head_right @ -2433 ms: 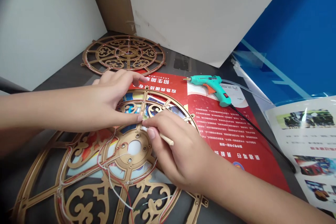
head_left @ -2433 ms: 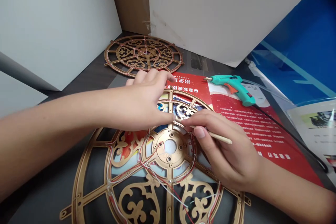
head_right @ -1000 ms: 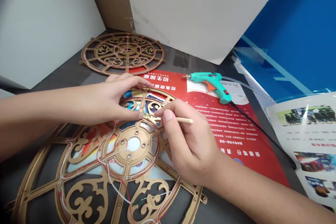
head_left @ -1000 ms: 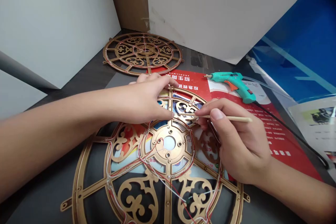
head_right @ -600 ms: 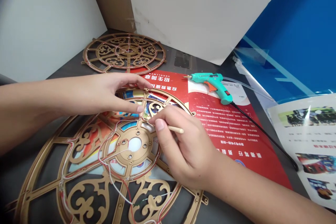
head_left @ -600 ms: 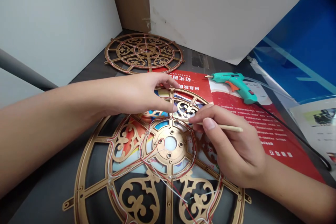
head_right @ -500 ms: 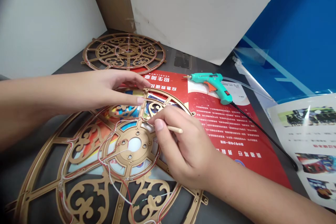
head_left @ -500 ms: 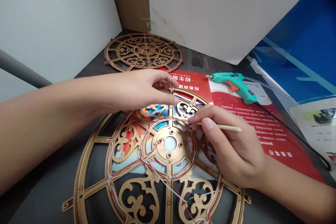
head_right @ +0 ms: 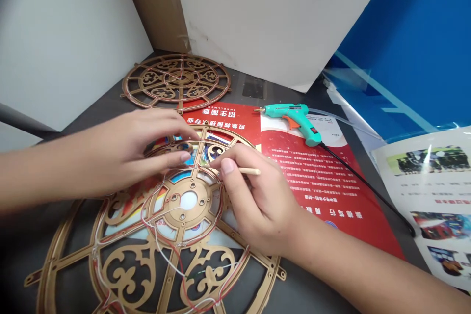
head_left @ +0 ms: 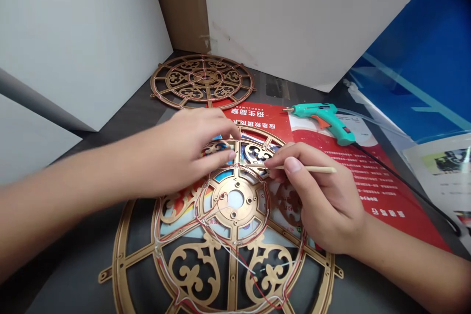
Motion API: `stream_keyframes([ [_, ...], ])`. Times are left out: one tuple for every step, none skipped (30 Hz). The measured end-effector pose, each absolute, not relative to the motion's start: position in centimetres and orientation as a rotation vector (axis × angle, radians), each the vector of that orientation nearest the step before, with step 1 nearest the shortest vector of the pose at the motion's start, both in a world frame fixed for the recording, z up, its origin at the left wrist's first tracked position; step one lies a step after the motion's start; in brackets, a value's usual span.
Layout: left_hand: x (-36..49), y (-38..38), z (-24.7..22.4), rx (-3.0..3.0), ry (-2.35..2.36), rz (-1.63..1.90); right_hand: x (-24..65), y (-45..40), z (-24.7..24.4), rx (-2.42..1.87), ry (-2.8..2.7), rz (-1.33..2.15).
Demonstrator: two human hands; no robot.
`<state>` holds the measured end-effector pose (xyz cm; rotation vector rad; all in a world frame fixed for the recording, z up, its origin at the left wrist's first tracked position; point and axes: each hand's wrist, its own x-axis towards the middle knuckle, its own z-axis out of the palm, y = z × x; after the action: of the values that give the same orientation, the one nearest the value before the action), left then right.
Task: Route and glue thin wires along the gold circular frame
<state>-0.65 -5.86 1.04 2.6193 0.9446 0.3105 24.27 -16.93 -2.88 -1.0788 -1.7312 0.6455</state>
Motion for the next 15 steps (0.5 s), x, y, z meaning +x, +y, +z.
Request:
stream_keyframes([
  [-0.7,-6.5,0.5,2.642,0.886,0.38,24.2,-16.9,-2.9,-1.075,-1.727,0.655],
  [-0.8,-7.1,0.0,2.664,0.85,0.45,24.2,-16.9,-2.8,-1.071,-1.725,0.666],
  [-0.9,-7.7,-0.5,2.699,0.828,0.525,24.2,-16.8,-2.8,-1.067,-1.721,0.677],
  [-1.0,-8.2,-0.9,2.734,0.799,0.587,24.2,-16.8,-2.8,-1.065,-1.717,0.688],
  [-1.2,-8.7,-1.1,2.77,0.773,0.634,24.2,-16.9,-2.8,-1.067,-1.71,0.695],
  [-1.3,-9.0,-1.3,2.805,0.755,0.672,24.2,-16.9,-2.8,-1.071,-1.699,0.696],
  [-1.4,-9.2,-1.4,2.834,0.744,0.698,24.2,-17.0,-2.9,-1.079,-1.686,0.695],
  [-1.5,-9.3,-1.5,2.858,0.741,0.713,24.3,-17.0,-2.9,-1.086,-1.675,0.695],
  [-1.5,-9.4,-1.5,2.88,0.744,0.719,24.3,-17.1,-3.0,-1.091,-1.662,0.699],
  [-1.5,-9.4,-1.4,2.899,0.747,0.716,24.4,-17.2,-3.1,-1.091,-1.646,0.707],
  [-1.5,-9.4,-1.4,2.92,0.738,0.7,24.4,-17.2,-3.2,-1.087,-1.622,0.719],
  [-1.4,-9.4,-1.5,2.94,0.719,0.678,24.4,-17.3,-3.4,-1.074,-1.589,0.732],
  [-1.4,-9.4,-1.5,2.954,0.69,0.654,24.4,-17.3,-3.5,-1.06,-1.546,0.736],
  [-1.3,-9.5,-1.6,2.964,0.667,0.642,24.4,-17.3,-3.6,-1.046,-1.497,0.728],
  [-1.2,-9.6,-1.7,2.968,0.648,0.645,24.3,-17.3,-3.7,-1.032,-1.448,0.711],
])
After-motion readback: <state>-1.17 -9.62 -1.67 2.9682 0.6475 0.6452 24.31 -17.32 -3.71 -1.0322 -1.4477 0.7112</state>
